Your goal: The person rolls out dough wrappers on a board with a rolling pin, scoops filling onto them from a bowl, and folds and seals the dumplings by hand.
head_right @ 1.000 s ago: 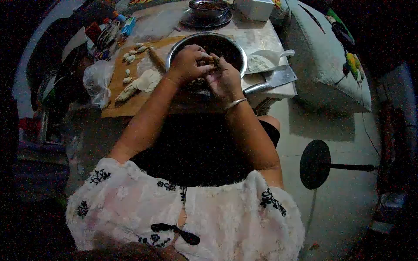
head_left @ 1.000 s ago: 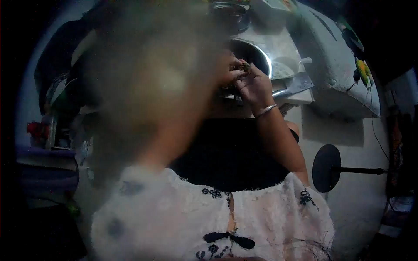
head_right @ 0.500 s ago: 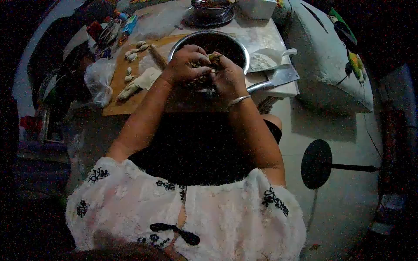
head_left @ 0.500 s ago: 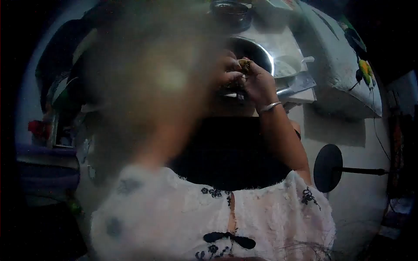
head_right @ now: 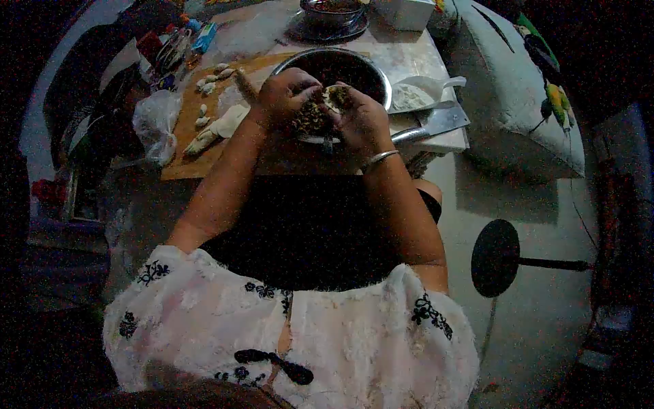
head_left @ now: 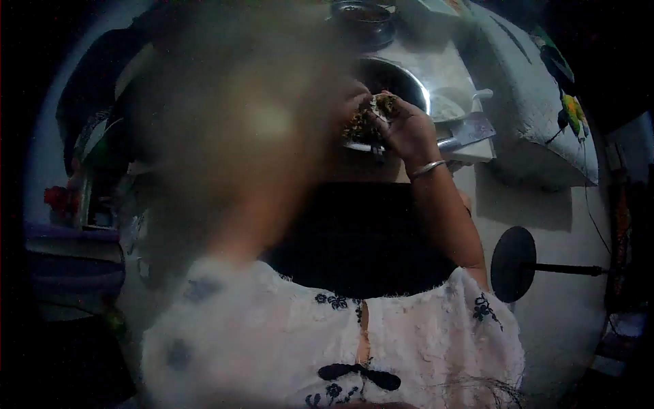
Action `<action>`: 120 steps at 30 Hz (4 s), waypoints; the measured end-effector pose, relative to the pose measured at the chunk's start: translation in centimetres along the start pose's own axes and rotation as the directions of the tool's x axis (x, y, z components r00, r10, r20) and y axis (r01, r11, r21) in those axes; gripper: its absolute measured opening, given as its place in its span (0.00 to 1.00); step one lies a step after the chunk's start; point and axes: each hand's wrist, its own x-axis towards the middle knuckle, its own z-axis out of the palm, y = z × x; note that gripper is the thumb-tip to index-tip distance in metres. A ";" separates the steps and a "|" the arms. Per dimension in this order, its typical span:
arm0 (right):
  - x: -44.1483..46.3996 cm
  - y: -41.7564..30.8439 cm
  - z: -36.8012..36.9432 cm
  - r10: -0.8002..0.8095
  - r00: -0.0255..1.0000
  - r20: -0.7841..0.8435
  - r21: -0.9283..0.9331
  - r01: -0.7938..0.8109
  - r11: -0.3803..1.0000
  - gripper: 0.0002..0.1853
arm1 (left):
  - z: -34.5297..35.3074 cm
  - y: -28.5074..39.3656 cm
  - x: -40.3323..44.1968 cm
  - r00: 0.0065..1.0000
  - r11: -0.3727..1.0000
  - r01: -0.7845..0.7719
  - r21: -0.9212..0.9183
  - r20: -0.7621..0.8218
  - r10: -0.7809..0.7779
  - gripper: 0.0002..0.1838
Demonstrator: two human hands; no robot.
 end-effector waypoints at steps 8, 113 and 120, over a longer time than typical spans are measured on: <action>0.4 0.1 -0.7 0.008 0.999 0.032 0.028 -0.009 1.000 0.12 | -0.5 1.7 -0.2 0.977 0.989 0.148 0.014 0.153 -0.149 0.08; 0.1 -0.3 -1.7 -0.511 0.831 0.221 -0.944 0.315 0.104 0.11 | 2.8 -0.5 -0.7 0.926 0.896 0.375 -0.239 0.127 -0.354 0.16; -0.2 -0.1 -1.0 -0.517 0.839 0.169 -0.923 0.318 0.215 0.08 | 2.8 -0.6 -0.6 0.925 0.886 0.376 -0.272 0.158 -0.345 0.15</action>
